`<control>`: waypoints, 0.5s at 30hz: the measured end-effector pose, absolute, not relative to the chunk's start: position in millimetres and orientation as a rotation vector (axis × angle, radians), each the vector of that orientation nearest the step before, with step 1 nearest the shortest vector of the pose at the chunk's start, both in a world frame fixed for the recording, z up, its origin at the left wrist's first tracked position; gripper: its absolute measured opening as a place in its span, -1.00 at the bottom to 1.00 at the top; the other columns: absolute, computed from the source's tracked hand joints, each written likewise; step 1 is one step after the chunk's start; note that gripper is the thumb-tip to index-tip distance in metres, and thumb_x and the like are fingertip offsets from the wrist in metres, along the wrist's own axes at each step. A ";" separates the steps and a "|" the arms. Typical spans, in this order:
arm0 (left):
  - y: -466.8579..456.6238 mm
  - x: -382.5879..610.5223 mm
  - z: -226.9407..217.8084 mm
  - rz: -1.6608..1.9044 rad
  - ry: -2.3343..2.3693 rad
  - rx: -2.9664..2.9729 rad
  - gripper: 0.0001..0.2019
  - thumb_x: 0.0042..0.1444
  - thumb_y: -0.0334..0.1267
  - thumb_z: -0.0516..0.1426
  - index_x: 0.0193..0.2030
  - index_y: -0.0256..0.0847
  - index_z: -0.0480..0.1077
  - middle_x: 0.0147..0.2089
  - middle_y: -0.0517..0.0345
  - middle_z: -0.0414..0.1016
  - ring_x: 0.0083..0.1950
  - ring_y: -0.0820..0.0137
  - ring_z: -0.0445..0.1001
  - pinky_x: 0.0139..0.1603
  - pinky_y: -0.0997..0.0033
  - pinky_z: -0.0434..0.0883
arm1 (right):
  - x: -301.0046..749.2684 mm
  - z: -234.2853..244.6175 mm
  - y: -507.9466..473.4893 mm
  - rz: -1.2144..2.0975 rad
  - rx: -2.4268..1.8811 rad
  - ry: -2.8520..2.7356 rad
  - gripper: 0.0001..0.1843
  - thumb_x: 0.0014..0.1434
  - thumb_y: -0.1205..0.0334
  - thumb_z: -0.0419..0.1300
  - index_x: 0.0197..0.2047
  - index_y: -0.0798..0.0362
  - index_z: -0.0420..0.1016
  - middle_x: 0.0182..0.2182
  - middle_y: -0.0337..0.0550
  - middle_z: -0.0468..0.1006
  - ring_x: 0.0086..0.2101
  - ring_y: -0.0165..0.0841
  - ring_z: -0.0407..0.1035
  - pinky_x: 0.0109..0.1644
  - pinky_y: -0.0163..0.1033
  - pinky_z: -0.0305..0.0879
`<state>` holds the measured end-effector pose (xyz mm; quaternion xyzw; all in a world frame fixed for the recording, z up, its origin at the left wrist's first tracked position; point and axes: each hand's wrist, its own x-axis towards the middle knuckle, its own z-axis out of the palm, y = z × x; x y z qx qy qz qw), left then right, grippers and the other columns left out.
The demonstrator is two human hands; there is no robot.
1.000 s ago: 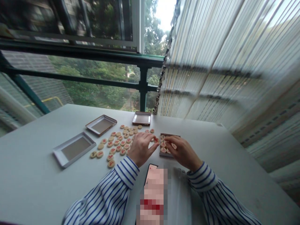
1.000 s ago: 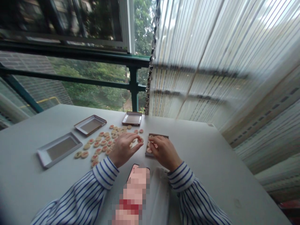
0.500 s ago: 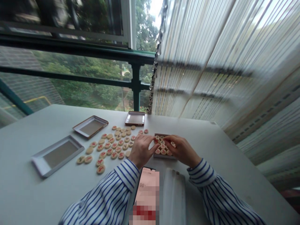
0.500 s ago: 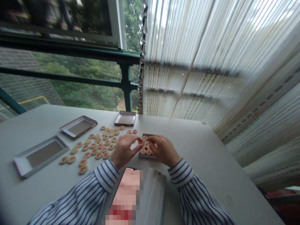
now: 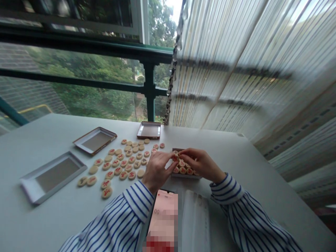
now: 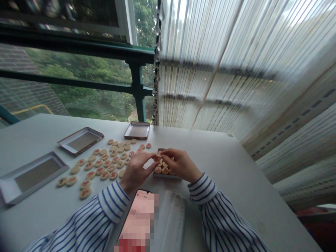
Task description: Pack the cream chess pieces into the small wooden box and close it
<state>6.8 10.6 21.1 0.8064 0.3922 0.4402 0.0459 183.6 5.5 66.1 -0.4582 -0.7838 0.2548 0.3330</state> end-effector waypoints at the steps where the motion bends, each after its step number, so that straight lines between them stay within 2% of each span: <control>1: 10.8 7.3 19.6 1.346 1.190 2.467 -0.80 0.06 -0.24 0.11 -0.17 -0.22 0.38 -0.26 0.07 0.51 -0.20 0.30 0.42 -0.13 0.23 0.30 | 183.9 65.5 5.9 0.674 -1.200 -2.038 -0.76 0.15 0.19 0.05 -0.21 0.09 0.47 -0.35 -0.18 0.54 -0.37 -0.45 0.36 -0.28 -0.34 0.26; 15: 8.8 12.0 11.5 1.408 1.118 2.283 -0.72 0.03 -0.24 0.14 -0.08 -0.20 0.36 -0.23 0.08 0.50 -0.19 0.33 0.42 -0.11 0.25 0.32 | 185.7 56.3 9.6 0.903 -1.165 -1.912 -0.77 0.09 0.18 0.12 -0.23 0.09 0.48 -0.33 -0.13 0.54 -0.32 -0.36 0.41 -0.20 -0.24 0.33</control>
